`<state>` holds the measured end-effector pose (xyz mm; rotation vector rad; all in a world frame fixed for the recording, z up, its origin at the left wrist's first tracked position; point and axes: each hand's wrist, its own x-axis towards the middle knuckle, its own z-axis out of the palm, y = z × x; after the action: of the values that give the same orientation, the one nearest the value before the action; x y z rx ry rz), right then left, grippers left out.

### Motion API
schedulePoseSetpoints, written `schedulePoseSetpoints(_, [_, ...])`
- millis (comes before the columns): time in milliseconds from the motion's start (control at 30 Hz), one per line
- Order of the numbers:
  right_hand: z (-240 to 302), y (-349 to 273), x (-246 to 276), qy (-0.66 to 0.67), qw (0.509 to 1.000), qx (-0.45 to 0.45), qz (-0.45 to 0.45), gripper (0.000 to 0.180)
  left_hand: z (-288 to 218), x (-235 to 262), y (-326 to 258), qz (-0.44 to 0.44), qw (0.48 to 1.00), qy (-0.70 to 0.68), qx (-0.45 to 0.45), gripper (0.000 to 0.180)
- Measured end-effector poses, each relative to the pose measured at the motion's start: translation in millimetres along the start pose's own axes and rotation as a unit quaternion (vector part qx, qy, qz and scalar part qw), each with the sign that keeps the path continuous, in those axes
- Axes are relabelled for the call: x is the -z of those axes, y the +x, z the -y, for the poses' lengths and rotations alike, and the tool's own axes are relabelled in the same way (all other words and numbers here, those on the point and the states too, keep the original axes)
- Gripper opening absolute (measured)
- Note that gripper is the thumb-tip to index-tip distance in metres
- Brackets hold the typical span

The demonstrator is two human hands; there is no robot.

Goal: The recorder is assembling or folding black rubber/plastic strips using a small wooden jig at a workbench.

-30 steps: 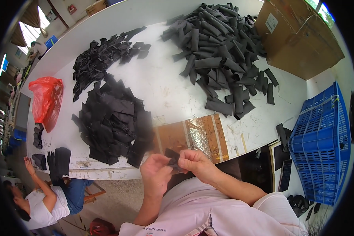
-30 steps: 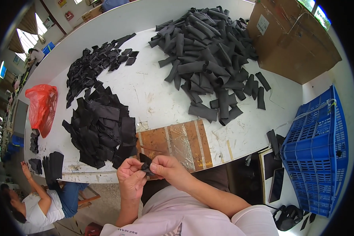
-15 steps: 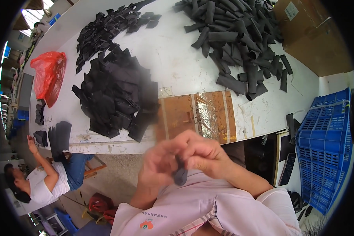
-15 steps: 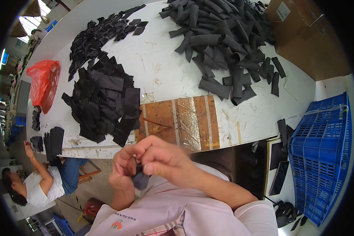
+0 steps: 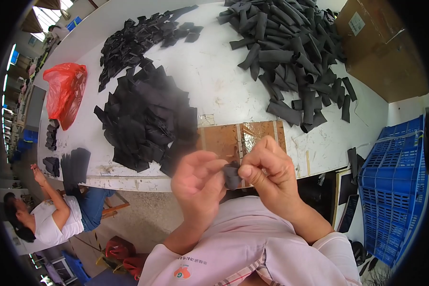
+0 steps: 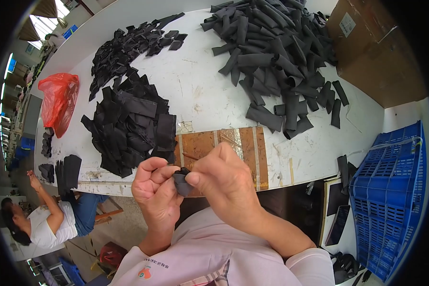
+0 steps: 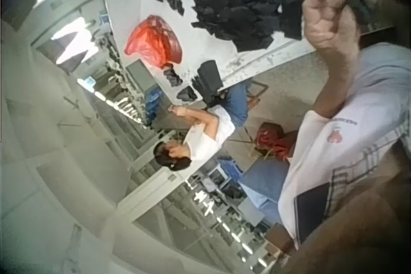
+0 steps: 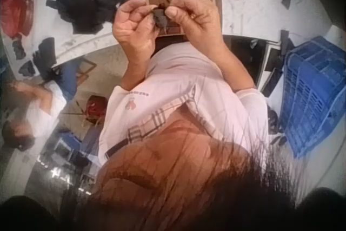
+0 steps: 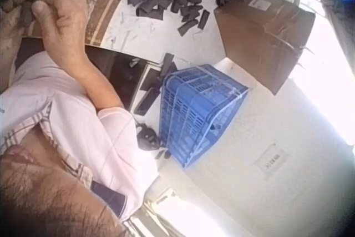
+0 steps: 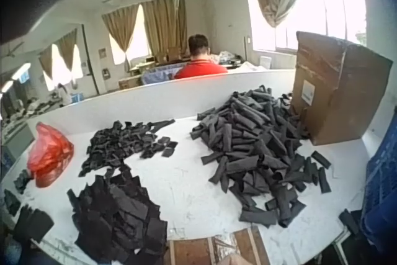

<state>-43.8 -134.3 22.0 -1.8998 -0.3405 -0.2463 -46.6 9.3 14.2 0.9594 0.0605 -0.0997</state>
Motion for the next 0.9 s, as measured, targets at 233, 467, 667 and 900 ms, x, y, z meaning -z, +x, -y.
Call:
schedulePoseSetpoints(233, [15,43,15,0.387,0.893,-0.198,0.117,0.021,-17,3,39,0.248,0.845,-0.42,0.218,0.048])
schedulePoseSetpoints(467, [-59,19,-4,0.493,0.807,-0.308,0.1,0.018,32,38,54,0.139,0.849,-0.406,0.309,0.033])
schedulePoseSetpoints(667, [-31,47,3,0.382,0.868,-0.272,0.164,0.027,10,20,53,0.136,0.824,-0.452,0.314,0.037])
schedulePoseSetpoints(900, [-70,32,-8,0.431,0.822,-0.329,0.177,0.028,49,51,53,0.18,0.857,-0.408,0.26,0.034])
